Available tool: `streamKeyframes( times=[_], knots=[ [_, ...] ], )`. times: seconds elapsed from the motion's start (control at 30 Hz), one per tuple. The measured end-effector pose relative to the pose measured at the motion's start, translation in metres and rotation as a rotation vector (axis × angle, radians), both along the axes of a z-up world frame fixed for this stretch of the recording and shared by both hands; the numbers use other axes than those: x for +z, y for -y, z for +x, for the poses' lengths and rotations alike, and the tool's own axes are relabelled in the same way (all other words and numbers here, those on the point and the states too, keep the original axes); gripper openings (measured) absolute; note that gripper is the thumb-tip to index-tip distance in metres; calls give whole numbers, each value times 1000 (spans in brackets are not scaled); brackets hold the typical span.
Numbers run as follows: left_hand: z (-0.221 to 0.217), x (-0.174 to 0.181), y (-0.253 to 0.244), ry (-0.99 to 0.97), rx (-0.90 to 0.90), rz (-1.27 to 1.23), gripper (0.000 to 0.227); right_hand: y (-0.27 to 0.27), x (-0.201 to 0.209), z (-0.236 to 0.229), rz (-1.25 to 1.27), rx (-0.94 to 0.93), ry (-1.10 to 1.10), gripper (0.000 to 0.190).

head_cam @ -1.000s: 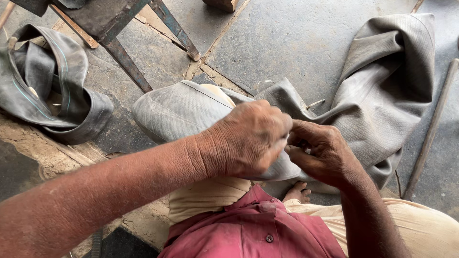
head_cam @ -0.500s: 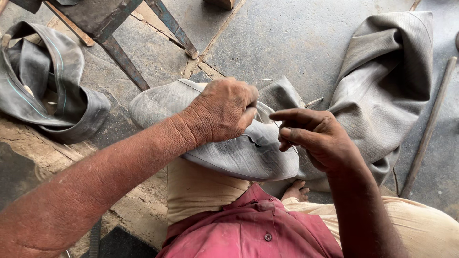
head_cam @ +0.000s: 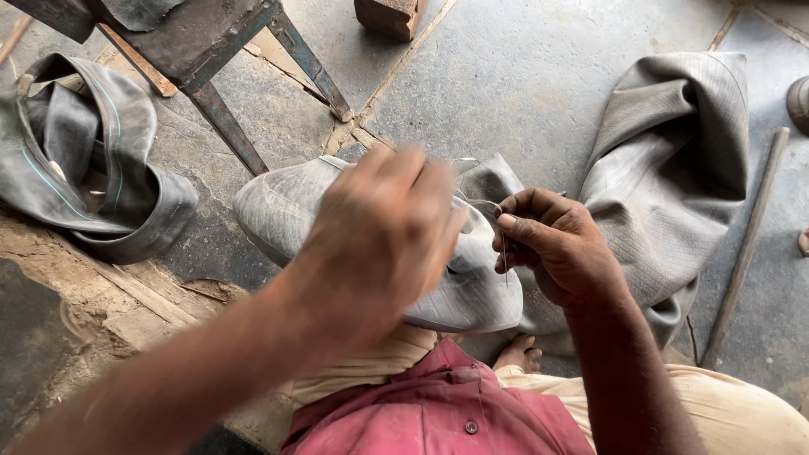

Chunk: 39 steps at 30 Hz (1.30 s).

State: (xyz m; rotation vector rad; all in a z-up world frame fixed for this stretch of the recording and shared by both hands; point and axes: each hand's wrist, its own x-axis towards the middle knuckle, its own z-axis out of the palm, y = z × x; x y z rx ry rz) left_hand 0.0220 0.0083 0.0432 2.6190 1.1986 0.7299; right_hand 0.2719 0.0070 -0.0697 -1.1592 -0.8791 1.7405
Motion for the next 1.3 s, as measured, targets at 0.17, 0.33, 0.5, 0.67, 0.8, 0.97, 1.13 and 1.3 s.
streamKeyframes(
  times=[0.17, 0.33, 0.5, 0.67, 0.8, 0.97, 1.13, 1.3],
  knots=[
    [-24, -4, 71, -25, 148, -312, 38, 7, -21, -5, -54, 24, -191, 13],
    [-11, -23, 83, -164, 459, -500, 41, 8, -39, -21, -143, 109, -307, 11],
    [-4, -34, 82, -250, 578, -501, 48, 12, -52, -31, -190, 155, -379, 9],
    [8, -52, 74, -227, 625, -328, 51, 15, -61, -32, -211, 138, -475, 8],
    [12, -57, 60, -28, 610, -362, 47, 16, -60, -29, -212, 130, -547, 8],
    [19, -55, 32, 274, 450, -168, 45, 12, -46, -12, -151, 80, -553, 9],
    [28, -60, 28, 593, 326, -286, 37, 17, -32, 1, -145, 115, -638, 10],
    [8, -76, 52, 1208, 426, -697, 44, 28, -35, -16, -168, 225, -655, 10]
  ],
)
